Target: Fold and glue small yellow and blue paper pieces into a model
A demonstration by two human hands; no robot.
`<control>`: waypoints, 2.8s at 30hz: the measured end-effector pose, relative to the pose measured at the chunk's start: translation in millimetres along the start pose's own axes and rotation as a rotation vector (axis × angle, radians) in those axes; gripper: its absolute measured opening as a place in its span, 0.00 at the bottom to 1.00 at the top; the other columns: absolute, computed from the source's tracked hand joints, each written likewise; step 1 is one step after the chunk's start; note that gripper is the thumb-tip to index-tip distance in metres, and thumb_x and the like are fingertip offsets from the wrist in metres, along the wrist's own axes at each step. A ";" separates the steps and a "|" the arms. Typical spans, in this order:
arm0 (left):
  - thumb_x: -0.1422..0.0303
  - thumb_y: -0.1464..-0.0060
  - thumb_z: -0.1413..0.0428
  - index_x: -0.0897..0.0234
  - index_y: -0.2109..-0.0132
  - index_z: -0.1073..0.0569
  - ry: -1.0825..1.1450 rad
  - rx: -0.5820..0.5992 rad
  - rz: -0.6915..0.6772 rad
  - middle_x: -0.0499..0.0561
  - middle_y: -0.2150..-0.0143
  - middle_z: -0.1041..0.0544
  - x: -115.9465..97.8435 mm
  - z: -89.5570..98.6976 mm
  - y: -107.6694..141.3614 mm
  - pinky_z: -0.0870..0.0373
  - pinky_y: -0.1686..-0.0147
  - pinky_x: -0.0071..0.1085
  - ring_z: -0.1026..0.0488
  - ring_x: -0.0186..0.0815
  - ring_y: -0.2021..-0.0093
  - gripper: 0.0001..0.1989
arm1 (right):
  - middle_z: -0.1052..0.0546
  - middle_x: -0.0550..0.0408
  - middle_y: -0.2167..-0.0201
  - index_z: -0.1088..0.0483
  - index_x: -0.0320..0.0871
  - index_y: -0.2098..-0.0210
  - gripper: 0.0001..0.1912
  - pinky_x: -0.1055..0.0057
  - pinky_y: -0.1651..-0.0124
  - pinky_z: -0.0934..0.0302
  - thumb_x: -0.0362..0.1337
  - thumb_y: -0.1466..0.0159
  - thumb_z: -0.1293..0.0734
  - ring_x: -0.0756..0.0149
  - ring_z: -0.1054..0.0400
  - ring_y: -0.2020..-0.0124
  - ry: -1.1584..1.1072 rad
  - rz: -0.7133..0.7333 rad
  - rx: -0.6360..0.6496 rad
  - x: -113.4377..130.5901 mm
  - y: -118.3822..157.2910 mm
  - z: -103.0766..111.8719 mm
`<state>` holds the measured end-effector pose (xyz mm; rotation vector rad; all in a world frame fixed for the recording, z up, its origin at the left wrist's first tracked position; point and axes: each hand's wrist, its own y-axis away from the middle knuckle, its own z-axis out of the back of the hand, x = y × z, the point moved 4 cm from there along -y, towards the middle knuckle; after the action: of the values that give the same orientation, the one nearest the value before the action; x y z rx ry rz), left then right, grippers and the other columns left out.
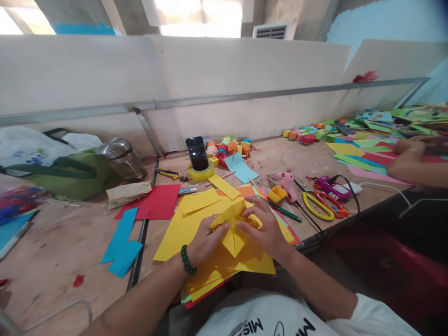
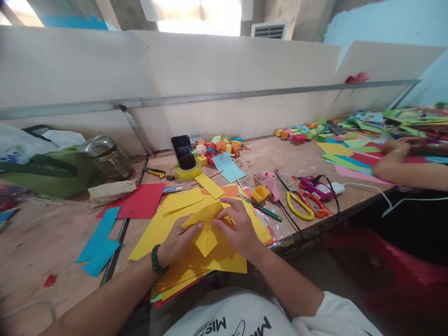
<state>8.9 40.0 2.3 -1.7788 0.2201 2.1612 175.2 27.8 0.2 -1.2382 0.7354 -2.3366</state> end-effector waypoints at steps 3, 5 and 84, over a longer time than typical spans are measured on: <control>0.57 0.50 0.46 0.65 0.69 0.26 -0.020 -0.011 0.015 0.50 0.70 0.26 2.2 1.9 -0.8 0.33 0.67 0.30 0.32 0.36 0.69 0.15 | 0.28 0.47 0.50 0.31 0.44 0.74 0.09 0.57 0.45 0.38 0.40 0.39 0.32 0.57 0.33 0.48 -0.199 -0.148 0.032 -12.4 0.7 0.0; 0.56 0.51 0.46 0.65 0.70 0.27 0.019 -0.021 0.048 0.49 0.72 0.27 5.1 4.5 -2.4 0.33 0.68 0.30 0.32 0.36 0.70 0.15 | 0.26 0.48 0.53 0.32 0.43 0.75 0.11 0.59 0.48 0.36 0.42 0.40 0.32 0.59 0.31 0.52 -0.383 -0.256 0.008 -23.7 1.0 4.4; 0.65 0.58 0.39 0.68 0.65 0.22 0.004 0.414 0.468 0.49 0.70 0.22 11.1 18.4 -8.6 0.33 0.72 0.25 0.30 0.32 0.72 0.12 | 0.26 0.59 0.76 0.28 0.42 0.73 0.07 0.76 0.72 0.40 0.40 0.46 0.31 0.69 0.34 0.74 -0.384 -0.394 0.482 -19.6 -13.9 -1.5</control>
<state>-7.0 55.7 -3.8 -1.5990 1.0943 2.1848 183.0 50.1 -4.4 -1.6240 -0.2082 -2.2543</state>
